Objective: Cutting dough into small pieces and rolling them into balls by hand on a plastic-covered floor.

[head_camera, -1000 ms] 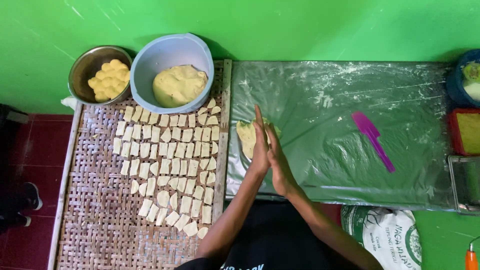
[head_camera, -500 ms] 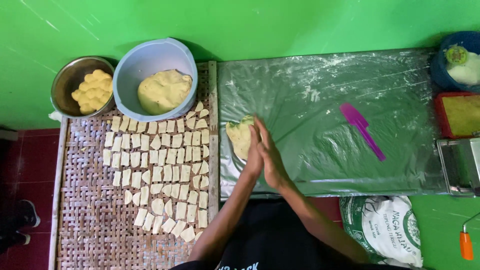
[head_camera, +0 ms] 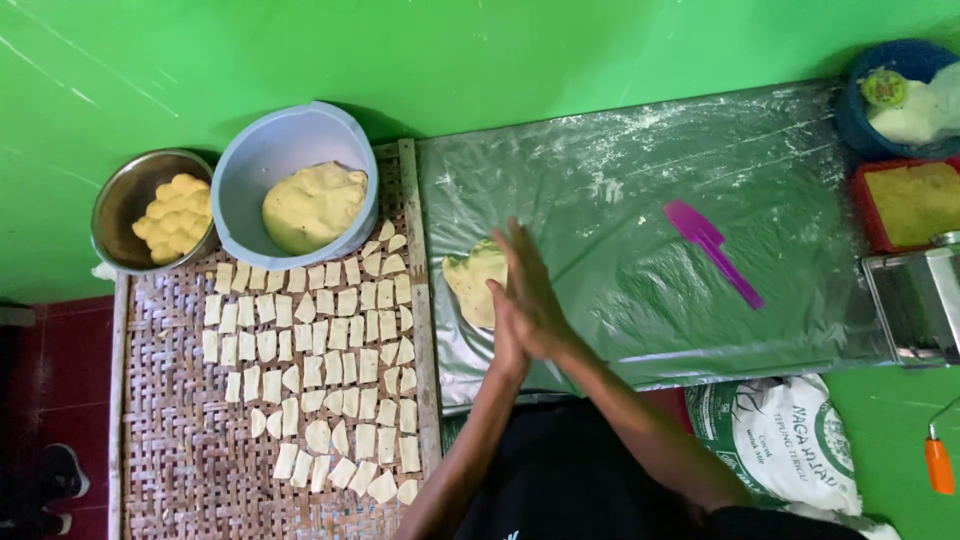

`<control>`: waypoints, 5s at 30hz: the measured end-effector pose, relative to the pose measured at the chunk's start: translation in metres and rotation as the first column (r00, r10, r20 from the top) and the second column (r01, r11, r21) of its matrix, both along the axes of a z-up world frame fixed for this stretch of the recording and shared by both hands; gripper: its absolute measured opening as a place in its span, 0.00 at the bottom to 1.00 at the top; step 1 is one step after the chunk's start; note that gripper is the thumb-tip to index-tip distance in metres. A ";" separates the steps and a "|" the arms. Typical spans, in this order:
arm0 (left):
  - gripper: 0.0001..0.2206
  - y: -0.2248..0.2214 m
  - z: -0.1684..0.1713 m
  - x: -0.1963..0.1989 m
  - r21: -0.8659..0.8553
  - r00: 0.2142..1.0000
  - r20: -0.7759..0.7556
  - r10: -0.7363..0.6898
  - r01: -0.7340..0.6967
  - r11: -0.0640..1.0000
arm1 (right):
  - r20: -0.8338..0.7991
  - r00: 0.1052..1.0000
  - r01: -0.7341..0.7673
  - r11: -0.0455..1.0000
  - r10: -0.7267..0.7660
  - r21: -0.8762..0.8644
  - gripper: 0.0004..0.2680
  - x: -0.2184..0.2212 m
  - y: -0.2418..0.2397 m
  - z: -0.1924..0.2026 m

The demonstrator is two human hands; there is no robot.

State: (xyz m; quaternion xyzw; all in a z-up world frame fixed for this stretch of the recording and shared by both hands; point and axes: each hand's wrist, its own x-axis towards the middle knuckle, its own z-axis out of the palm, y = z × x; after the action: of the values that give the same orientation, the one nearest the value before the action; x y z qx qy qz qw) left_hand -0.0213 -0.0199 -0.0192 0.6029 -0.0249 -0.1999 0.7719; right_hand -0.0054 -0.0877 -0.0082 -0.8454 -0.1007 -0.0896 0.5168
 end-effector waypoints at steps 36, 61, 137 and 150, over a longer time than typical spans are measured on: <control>0.32 -0.016 -0.040 0.027 0.256 0.931 0.362 -0.046 -0.052 0.965 | -0.003 0.996 0.080 0.938 -0.084 0.336 0.25 -0.001 -0.023 -0.029; 0.28 -0.031 -0.029 0.039 -0.251 0.980 -0.020 0.196 -0.195 0.948 | -0.228 0.973 0.126 0.906 -0.033 0.405 0.26 -0.013 -0.024 -0.010; 0.24 -0.012 -0.044 0.014 -0.061 0.983 -0.129 0.132 -0.140 0.988 | -0.128 0.991 0.100 0.899 -0.049 0.427 0.24 -0.018 -0.019 -0.026; 0.21 -0.027 -0.073 0.005 -0.239 0.950 -0.291 0.113 -0.186 0.953 | -0.112 0.987 0.152 0.902 -0.116 0.405 0.22 -0.012 -0.030 -0.030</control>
State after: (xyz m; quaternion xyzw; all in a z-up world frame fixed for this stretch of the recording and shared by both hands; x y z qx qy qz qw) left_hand -0.0162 -0.0470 -0.0921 0.4617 0.1018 -0.2168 0.8541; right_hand -0.0170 -0.1179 -0.0385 -0.7253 0.0011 -0.1079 0.6800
